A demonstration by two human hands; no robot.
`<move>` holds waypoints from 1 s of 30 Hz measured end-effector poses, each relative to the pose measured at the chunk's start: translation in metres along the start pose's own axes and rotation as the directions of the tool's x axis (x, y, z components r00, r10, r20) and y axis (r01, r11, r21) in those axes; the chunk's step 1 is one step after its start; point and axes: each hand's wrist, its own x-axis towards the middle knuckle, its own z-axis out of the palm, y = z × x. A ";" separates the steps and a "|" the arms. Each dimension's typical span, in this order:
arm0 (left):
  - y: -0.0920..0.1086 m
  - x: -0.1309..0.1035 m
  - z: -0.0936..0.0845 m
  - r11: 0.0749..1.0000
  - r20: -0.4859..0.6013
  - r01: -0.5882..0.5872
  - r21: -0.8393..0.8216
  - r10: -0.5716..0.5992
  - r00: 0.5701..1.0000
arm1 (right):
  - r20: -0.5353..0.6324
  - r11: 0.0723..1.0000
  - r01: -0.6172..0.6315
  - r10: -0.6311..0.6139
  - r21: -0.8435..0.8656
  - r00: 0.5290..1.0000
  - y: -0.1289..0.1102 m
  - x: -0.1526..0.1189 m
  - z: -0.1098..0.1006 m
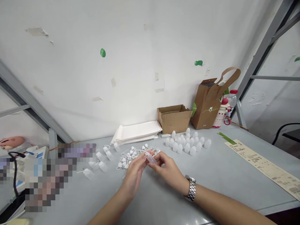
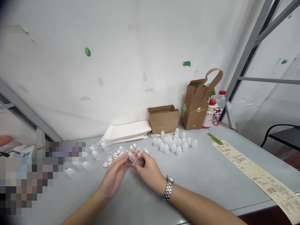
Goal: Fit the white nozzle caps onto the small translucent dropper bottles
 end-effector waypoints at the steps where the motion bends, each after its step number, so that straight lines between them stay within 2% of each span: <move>1: 0.000 0.000 0.000 1.000 0.009 0.004 -0.006 -0.004 1.000 | -0.021 0.999 0.018 -0.019 -0.048 1.000 0.000 -0.001 0.000; 6: -0.002 -0.001 0.000 0.999 0.020 0.030 -0.025 -0.029 0.999 | -0.075 0.965 0.150 -0.169 -0.217 0.983 0.002 -0.005 0.002; 11: -0.001 -0.001 0.001 0.999 0.036 0.041 -0.031 -0.039 0.999 | -0.075 0.921 0.218 -0.254 -0.324 0.964 0.005 -0.008 0.002; 19: -0.003 0.001 0.000 0.991 0.005 0.093 -0.098 -0.093 0.996 | -0.064 0.899 0.218 -0.260 -0.380 0.963 0.003 -0.009 0.002; 24: -0.006 0.003 -0.002 0.986 0.031 0.083 -0.147 -0.079 0.996 | -0.066 0.898 0.212 -0.256 -0.385 0.965 0.001 -0.009 0.001; 30: -0.003 0.001 0.000 0.991 0.006 0.086 -0.107 -0.086 0.996 | -0.049 0.846 0.256 -0.314 -0.468 0.948 0.002 -0.008 0.002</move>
